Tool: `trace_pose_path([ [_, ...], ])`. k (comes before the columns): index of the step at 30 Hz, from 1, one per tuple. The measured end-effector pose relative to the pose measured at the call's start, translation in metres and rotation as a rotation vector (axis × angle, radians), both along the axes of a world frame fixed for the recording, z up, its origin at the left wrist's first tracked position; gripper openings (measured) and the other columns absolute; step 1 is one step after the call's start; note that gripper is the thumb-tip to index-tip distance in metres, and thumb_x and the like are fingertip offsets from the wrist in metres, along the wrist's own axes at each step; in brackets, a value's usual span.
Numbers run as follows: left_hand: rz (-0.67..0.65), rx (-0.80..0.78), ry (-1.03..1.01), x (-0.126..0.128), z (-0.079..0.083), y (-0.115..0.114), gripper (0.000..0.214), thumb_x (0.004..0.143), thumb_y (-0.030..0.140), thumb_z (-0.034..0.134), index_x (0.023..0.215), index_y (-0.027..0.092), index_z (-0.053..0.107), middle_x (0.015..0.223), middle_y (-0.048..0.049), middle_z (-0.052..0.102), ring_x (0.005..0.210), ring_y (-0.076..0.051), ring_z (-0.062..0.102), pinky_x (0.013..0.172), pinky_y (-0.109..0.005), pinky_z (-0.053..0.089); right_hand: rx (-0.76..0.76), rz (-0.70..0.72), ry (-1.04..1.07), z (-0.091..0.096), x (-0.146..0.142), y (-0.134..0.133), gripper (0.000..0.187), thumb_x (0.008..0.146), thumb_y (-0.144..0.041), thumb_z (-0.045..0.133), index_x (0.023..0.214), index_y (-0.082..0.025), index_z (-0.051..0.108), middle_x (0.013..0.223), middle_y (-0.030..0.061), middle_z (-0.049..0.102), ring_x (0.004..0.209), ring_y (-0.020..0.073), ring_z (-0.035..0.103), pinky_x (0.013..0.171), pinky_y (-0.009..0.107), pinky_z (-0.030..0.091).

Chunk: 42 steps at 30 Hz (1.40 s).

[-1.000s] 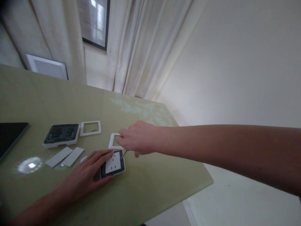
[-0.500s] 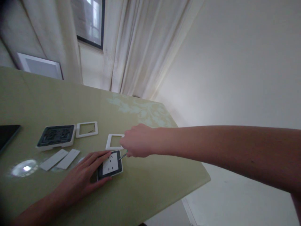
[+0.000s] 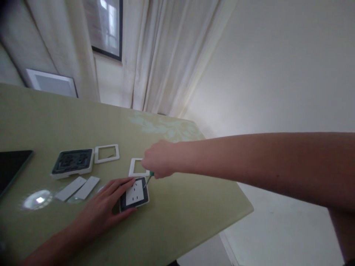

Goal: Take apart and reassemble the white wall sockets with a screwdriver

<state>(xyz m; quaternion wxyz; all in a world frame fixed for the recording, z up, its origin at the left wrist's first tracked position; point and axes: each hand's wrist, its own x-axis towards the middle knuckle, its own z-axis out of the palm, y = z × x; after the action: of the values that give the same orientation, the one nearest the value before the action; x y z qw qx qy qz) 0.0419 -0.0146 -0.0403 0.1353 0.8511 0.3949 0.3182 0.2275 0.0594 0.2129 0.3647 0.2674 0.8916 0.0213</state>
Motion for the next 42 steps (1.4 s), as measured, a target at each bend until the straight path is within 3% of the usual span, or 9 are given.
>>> trace_pose_path([
  [3, -0.001, -0.017, 0.011, 0.0, 0.002, -0.001, 0.071, 0.092, 0.044, 0.075, 0.156, 0.028, 0.049, 0.152, -0.0093, 0.062, 0.133, -0.033, 0.062, 0.109, -0.048, 0.057, -0.009, 0.441, 0.062, -0.001, 0.0, -0.002, 0.024, 0.102, -0.013, 0.053, 0.105, -0.016, 0.077, 0.103, 0.013, 0.079, 0.089, 0.0219, 0.072, 0.069, 0.033, 0.048],
  [4, -0.001, -0.022, 0.013, 0.001, 0.002, -0.001, 0.071, 0.092, 0.044, 0.076, 0.156, 0.028, 0.049, 0.152, -0.0093, 0.062, 0.133, -0.033, 0.062, 0.109, -0.048, 0.057, -0.023, 0.466, 0.049, -0.001, -0.001, -0.002, 0.027, 0.102, -0.012, 0.051, 0.103, -0.017, 0.077, 0.102, 0.0125, 0.079, 0.088, 0.0215, 0.072, 0.069, 0.033, 0.048],
  [7, -0.001, -0.022, 0.003, 0.001, 0.002, -0.001, 0.071, 0.092, 0.043, 0.076, 0.155, 0.026, 0.049, 0.151, -0.0096, 0.062, 0.133, -0.033, 0.061, 0.11, -0.048, 0.057, -0.027, 0.088, -0.082, -0.002, -0.006, 0.001, 0.018, 0.096, -0.029, 0.068, 0.099, -0.016, 0.08, 0.092, 0.011, 0.08, 0.083, 0.023, 0.074, 0.067, 0.032, 0.048],
  [10, -0.005, -0.014, -0.008, 0.001, 0.002, -0.001, 0.071, 0.091, 0.043, 0.077, 0.155, 0.026, 0.049, 0.15, -0.0094, 0.063, 0.133, -0.033, 0.062, 0.109, -0.048, 0.058, -0.04, -0.201, -0.189, 0.0, -0.009, 0.004, 0.036, 0.086, -0.045, 0.08, 0.106, -0.015, 0.08, 0.093, 0.0128, 0.08, 0.085, 0.0275, 0.075, 0.063, 0.032, 0.046],
  [16, 0.0, -0.015, -0.021, 0.001, 0.003, -0.001, 0.071, 0.091, 0.043, 0.077, 0.154, 0.027, 0.05, 0.148, -0.0089, 0.065, 0.131, -0.033, 0.063, 0.107, -0.048, 0.059, -0.101, 0.318, 0.018, 0.001, 0.004, -0.003, 0.027, 0.101, -0.012, 0.053, 0.11, -0.014, 0.078, 0.11, 0.0155, 0.079, 0.097, 0.0257, 0.073, 0.07, 0.035, 0.047],
  [21, 0.004, -0.02, -0.022, 0.001, 0.005, -0.001, 0.072, 0.092, 0.045, 0.076, 0.155, 0.027, 0.049, 0.15, -0.008, 0.064, 0.132, -0.032, 0.063, 0.108, -0.048, 0.059, -0.242, -0.378, -0.094, -0.006, 0.011, 0.003, 0.034, 0.098, -0.042, 0.066, 0.087, -0.013, 0.08, 0.075, 0.0086, 0.077, 0.069, 0.0196, 0.071, 0.062, 0.029, 0.049],
  [23, 0.001, -0.021, -0.019, 0.001, 0.005, -0.001, 0.071, 0.092, 0.046, 0.075, 0.155, 0.028, 0.049, 0.15, -0.0082, 0.063, 0.131, -0.033, 0.063, 0.107, -0.048, 0.059, -0.244, -0.473, -0.106, -0.006, 0.012, 0.002, 0.037, 0.095, -0.047, 0.069, 0.089, -0.013, 0.081, 0.074, 0.0077, 0.077, 0.067, 0.0188, 0.072, 0.064, 0.028, 0.05],
  [28, -0.01, -0.039, -0.022, 0.0, 0.005, 0.0, 0.071, 0.093, 0.044, 0.075, 0.157, 0.029, 0.047, 0.149, -0.0096, 0.064, 0.13, -0.034, 0.064, 0.107, -0.049, 0.059, 0.008, -0.321, -0.036, 0.0, 0.011, -0.014, 0.034, 0.09, -0.044, 0.076, 0.108, -0.016, 0.081, 0.098, 0.0156, 0.08, 0.092, 0.028, 0.077, 0.076, 0.034, 0.054],
  [42, -0.014, -0.031, -0.019, -0.001, 0.005, 0.0, 0.072, 0.094, 0.046, 0.074, 0.158, 0.03, 0.045, 0.15, -0.0092, 0.063, 0.131, -0.034, 0.063, 0.107, -0.049, 0.058, -0.006, -0.241, -0.072, 0.004, 0.015, -0.017, 0.041, 0.096, -0.049, 0.068, 0.115, -0.015, 0.079, 0.1, 0.0178, 0.08, 0.098, 0.0359, 0.077, 0.073, 0.04, 0.056],
])
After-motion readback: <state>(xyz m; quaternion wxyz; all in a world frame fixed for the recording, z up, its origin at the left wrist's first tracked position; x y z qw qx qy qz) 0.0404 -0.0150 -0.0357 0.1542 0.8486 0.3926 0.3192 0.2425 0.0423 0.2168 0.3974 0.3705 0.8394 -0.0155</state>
